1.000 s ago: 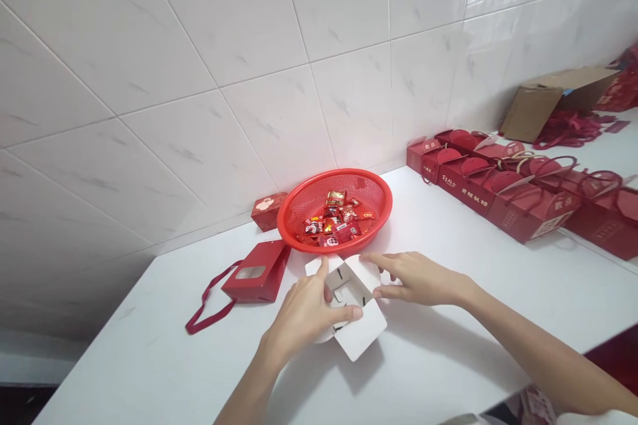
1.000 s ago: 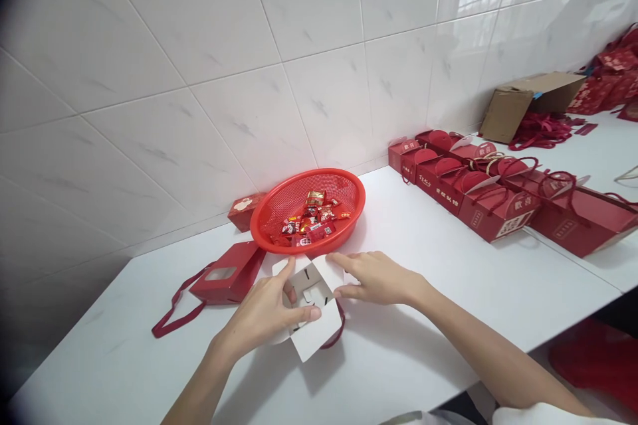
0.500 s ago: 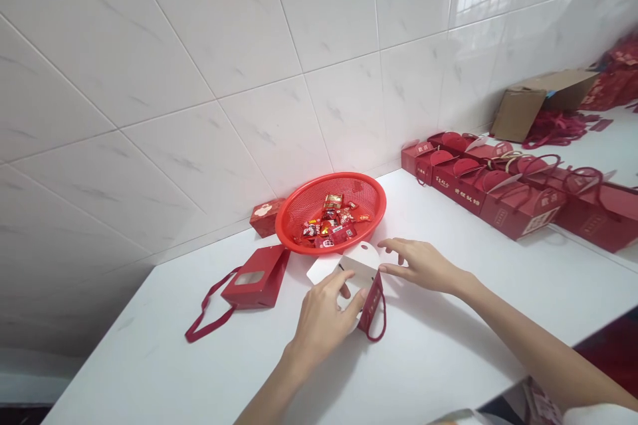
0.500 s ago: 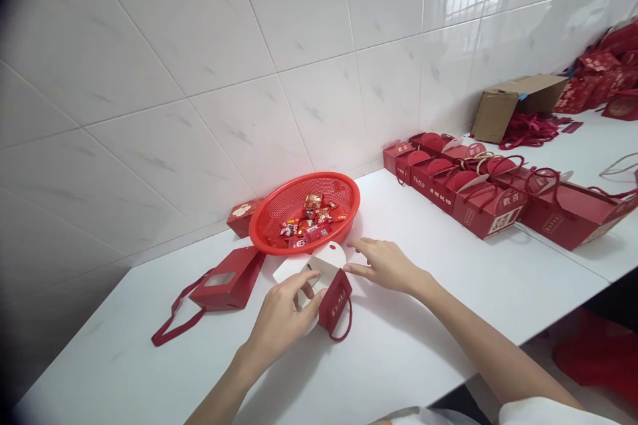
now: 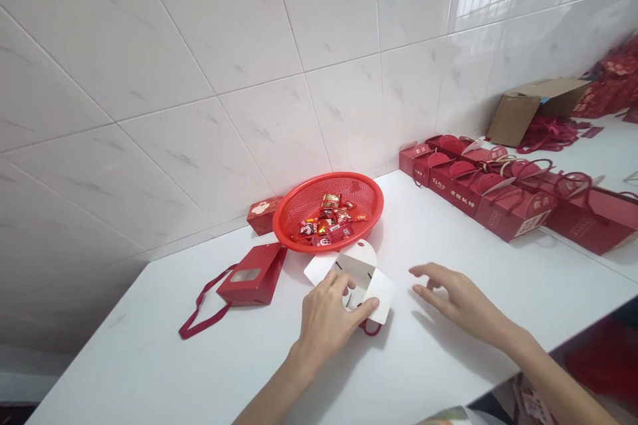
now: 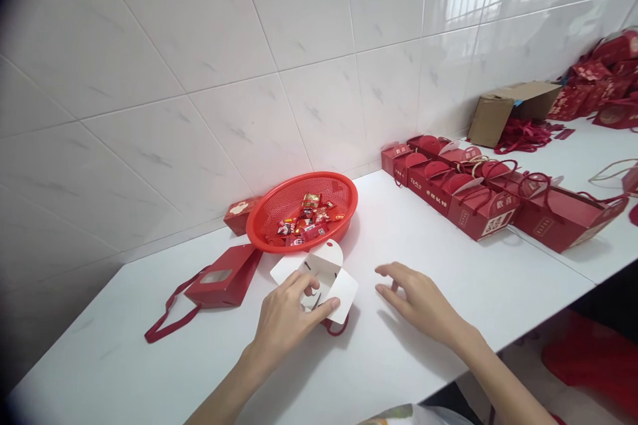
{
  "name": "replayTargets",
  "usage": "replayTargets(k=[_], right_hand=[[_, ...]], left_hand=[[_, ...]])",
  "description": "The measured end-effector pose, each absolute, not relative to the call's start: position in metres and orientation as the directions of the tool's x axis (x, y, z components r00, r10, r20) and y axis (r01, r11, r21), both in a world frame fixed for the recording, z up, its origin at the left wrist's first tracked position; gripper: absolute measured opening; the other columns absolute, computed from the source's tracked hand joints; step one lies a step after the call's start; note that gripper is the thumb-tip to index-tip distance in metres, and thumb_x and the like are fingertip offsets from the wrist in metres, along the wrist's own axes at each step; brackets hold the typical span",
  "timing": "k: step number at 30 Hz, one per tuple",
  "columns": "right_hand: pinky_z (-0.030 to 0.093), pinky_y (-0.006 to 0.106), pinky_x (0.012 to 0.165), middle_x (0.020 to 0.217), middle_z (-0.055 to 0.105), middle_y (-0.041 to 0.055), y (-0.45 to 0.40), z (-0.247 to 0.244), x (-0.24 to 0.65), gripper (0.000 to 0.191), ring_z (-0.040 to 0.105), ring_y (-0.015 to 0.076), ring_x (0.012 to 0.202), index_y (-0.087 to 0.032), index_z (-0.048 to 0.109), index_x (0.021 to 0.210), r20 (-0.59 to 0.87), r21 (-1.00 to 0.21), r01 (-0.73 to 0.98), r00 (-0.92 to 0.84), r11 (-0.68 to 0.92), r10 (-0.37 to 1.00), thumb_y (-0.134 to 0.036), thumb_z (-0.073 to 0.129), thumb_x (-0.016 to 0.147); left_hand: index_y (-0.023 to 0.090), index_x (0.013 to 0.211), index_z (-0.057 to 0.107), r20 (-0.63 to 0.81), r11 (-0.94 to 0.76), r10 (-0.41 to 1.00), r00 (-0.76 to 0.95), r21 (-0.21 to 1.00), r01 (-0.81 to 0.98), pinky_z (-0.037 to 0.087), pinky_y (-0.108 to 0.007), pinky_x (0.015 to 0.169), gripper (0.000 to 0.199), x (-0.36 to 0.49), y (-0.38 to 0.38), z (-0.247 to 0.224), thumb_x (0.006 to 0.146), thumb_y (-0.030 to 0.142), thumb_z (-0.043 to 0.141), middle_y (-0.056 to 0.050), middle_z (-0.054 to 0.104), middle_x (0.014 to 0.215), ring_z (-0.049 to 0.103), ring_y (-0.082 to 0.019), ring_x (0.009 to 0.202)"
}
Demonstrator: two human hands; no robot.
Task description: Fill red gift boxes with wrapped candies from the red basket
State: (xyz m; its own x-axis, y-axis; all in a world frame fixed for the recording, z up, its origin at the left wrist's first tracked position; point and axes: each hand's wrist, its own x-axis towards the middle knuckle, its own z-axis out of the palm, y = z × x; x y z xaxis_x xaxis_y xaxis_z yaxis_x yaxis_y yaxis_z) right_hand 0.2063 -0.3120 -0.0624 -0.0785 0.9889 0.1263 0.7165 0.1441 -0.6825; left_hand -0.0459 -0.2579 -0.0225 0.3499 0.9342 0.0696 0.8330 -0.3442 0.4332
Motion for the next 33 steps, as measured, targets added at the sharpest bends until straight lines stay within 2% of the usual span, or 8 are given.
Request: replayTargets(k=[2,6,9,12,14,18,29,33], right_hand=[[0.056,0.041,0.082,0.103,0.072,0.0103,-0.335,-0.079,0.208,0.036,0.070,0.0248,0.089,-0.022,0.065,0.114,0.141,-0.700,0.703,-0.039,0.127,0.989,-0.047,0.042,0.101],[0.057,0.042,0.089,0.119,0.069,0.0117,-0.372,-0.114,0.197,0.030,0.067,0.0278,0.107,-0.026,0.069,0.110,0.273,-0.696,0.701,0.057,0.156,0.960,-0.045,0.049,0.100],[0.058,0.043,0.085,0.118,0.069,0.0115,-0.385,-0.132,0.182,0.025,0.067,0.0283,0.106,-0.027,0.071,0.103,0.366,-0.657,0.730,0.094,0.186,0.926,-0.041,0.051,0.099],[0.056,0.044,0.080,0.109,0.072,0.0110,-0.384,-0.137,0.168,0.019,0.068,0.0288,0.099,-0.026,0.070,0.094,0.481,-0.567,0.788,0.081,0.239,0.873,-0.034,0.053,0.098],[0.055,0.044,0.079,0.104,0.072,0.0109,-0.381,-0.137,0.162,0.018,0.068,0.0285,0.094,-0.025,0.068,0.090,0.530,-0.538,0.814,0.125,0.218,0.839,-0.030,0.052,0.098],[0.053,0.044,0.079,0.100,0.072,0.0103,-0.376,-0.137,0.157,0.017,0.067,0.0278,0.092,-0.024,0.064,0.088,0.562,-0.533,0.830,0.199,0.167,0.802,-0.028,0.051,0.099],[0.054,0.044,0.078,0.099,0.073,0.0102,-0.373,-0.152,0.162,0.014,0.068,0.0279,0.091,-0.024,0.063,0.091,0.607,-0.490,0.847,0.164,0.204,0.778,-0.026,0.051,0.098],[0.054,0.039,0.075,0.097,0.073,0.0093,-0.371,-0.147,0.162,0.014,0.069,0.0257,0.088,-0.023,0.063,0.090,0.661,-0.427,0.874,0.125,0.233,0.740,-0.026,0.051,0.098]], left_hand=[[0.022,0.078,0.060,0.092,-0.352,0.933,0.347,0.433,0.830,0.044,-0.031,0.069,0.029,-0.044,-0.259,-0.024,0.081,0.049,0.069,0.001,0.066,0.089,0.064,-0.018,0.073],[0.022,0.075,0.059,0.123,-0.348,0.936,0.329,0.439,0.828,0.042,-0.030,0.067,0.025,-0.041,-0.260,-0.026,0.081,0.045,0.068,0.001,0.064,0.083,0.062,-0.017,0.070],[0.022,0.077,0.060,0.112,-0.344,0.937,0.330,0.443,0.828,0.041,-0.030,0.067,0.024,-0.040,-0.260,-0.026,0.082,0.045,0.066,0.000,0.065,0.082,0.063,-0.018,0.071],[0.022,0.075,0.060,0.102,-0.344,0.937,0.335,0.443,0.828,0.040,-0.031,0.067,0.024,-0.039,-0.260,-0.025,0.082,0.044,0.065,0.000,0.066,0.080,0.063,-0.019,0.074],[0.022,0.074,0.059,0.094,-0.345,0.936,0.340,0.443,0.827,0.039,-0.030,0.067,0.024,-0.039,-0.260,-0.024,0.082,0.043,0.065,0.000,0.066,0.076,0.063,-0.020,0.075],[0.022,0.071,0.059,0.076,-0.346,0.934,0.350,0.442,0.827,0.037,-0.030,0.066,0.024,-0.038,-0.259,-0.024,0.082,0.042,0.065,0.001,0.066,0.070,0.064,-0.020,0.077],[0.021,0.060,0.061,0.118,-0.420,0.905,0.408,0.386,0.821,0.035,-0.030,0.063,0.031,-0.038,-0.259,-0.029,0.087,0.036,0.059,-0.001,0.071,0.070,0.064,-0.021,0.077],[0.021,0.058,0.063,0.132,-0.435,0.899,0.417,0.373,0.820,0.034,-0.030,0.062,0.033,-0.038,-0.260,-0.032,0.088,0.033,0.057,-0.001,0.071,0.069,0.063,-0.020,0.076]])
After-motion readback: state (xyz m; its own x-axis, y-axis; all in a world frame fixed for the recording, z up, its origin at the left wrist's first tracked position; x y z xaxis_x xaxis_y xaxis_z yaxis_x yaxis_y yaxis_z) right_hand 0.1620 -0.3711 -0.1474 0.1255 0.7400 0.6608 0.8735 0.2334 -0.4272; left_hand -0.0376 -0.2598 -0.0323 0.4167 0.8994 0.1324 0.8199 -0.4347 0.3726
